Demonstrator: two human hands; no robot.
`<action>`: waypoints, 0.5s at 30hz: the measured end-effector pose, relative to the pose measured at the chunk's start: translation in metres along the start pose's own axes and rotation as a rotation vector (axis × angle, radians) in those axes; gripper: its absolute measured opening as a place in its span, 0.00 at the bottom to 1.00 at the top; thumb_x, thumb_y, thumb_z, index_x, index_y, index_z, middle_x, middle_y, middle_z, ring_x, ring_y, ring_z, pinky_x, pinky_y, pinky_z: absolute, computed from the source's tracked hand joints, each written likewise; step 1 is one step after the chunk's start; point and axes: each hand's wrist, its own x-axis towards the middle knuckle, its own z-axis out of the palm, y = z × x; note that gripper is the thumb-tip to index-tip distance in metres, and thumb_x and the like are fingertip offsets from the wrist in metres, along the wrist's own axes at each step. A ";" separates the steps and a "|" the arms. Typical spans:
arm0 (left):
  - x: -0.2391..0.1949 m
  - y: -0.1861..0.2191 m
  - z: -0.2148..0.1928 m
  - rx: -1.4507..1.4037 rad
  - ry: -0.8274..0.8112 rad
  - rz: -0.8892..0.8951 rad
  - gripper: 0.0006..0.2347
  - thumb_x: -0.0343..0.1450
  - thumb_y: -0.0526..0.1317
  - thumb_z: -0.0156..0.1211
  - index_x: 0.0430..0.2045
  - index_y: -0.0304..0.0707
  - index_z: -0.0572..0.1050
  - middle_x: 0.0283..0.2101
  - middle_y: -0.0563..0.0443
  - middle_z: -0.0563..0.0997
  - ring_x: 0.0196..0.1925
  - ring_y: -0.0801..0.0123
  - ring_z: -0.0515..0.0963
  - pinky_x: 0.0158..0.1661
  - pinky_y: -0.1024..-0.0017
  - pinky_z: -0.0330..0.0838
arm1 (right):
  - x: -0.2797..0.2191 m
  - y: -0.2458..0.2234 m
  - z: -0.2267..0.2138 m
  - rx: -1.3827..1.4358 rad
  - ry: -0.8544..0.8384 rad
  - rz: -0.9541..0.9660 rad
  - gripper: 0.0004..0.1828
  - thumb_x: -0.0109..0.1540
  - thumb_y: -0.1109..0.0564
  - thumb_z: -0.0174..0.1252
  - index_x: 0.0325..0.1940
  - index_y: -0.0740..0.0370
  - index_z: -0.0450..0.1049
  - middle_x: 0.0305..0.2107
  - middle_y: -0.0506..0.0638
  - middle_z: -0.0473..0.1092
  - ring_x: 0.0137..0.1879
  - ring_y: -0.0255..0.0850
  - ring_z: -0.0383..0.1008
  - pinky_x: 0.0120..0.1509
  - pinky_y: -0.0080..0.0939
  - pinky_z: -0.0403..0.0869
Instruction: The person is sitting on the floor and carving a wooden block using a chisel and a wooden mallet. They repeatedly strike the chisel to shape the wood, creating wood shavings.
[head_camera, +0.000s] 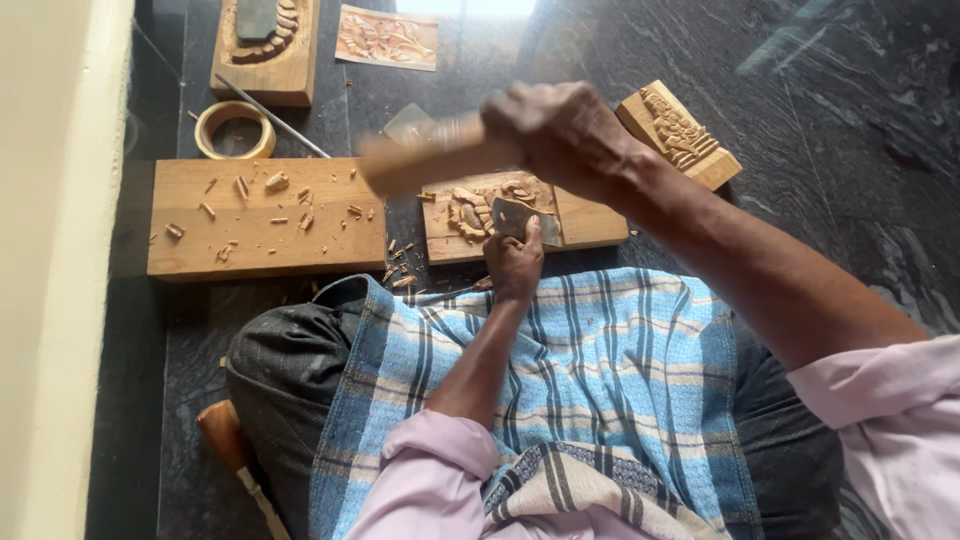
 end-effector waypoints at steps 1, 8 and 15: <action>0.001 0.002 0.000 0.044 0.021 0.049 0.07 0.74 0.37 0.62 0.26 0.36 0.80 0.21 0.51 0.82 0.17 0.73 0.80 0.19 0.77 0.74 | -0.006 0.000 0.000 -0.075 -0.097 -0.028 0.11 0.67 0.51 0.62 0.46 0.61 0.74 0.29 0.52 0.74 0.29 0.40 0.75 0.27 0.38 0.78; 0.040 0.065 -0.026 -0.737 -0.035 -0.615 0.14 0.70 0.37 0.60 0.44 0.21 0.72 0.39 0.30 0.82 0.33 0.54 0.86 0.28 0.67 0.86 | -0.076 0.014 -0.009 0.474 -0.056 0.679 0.20 0.64 0.53 0.64 0.56 0.62 0.69 0.36 0.58 0.76 0.33 0.43 0.78 0.29 0.41 0.82; 0.080 0.090 -0.069 -0.745 0.278 -0.464 0.15 0.67 0.30 0.64 0.44 0.18 0.71 0.41 0.30 0.79 0.37 0.50 0.87 0.32 0.67 0.85 | -0.191 0.009 0.035 0.532 -0.050 1.242 0.29 0.57 0.51 0.72 0.55 0.64 0.68 0.43 0.57 0.77 0.40 0.46 0.81 0.44 0.48 0.82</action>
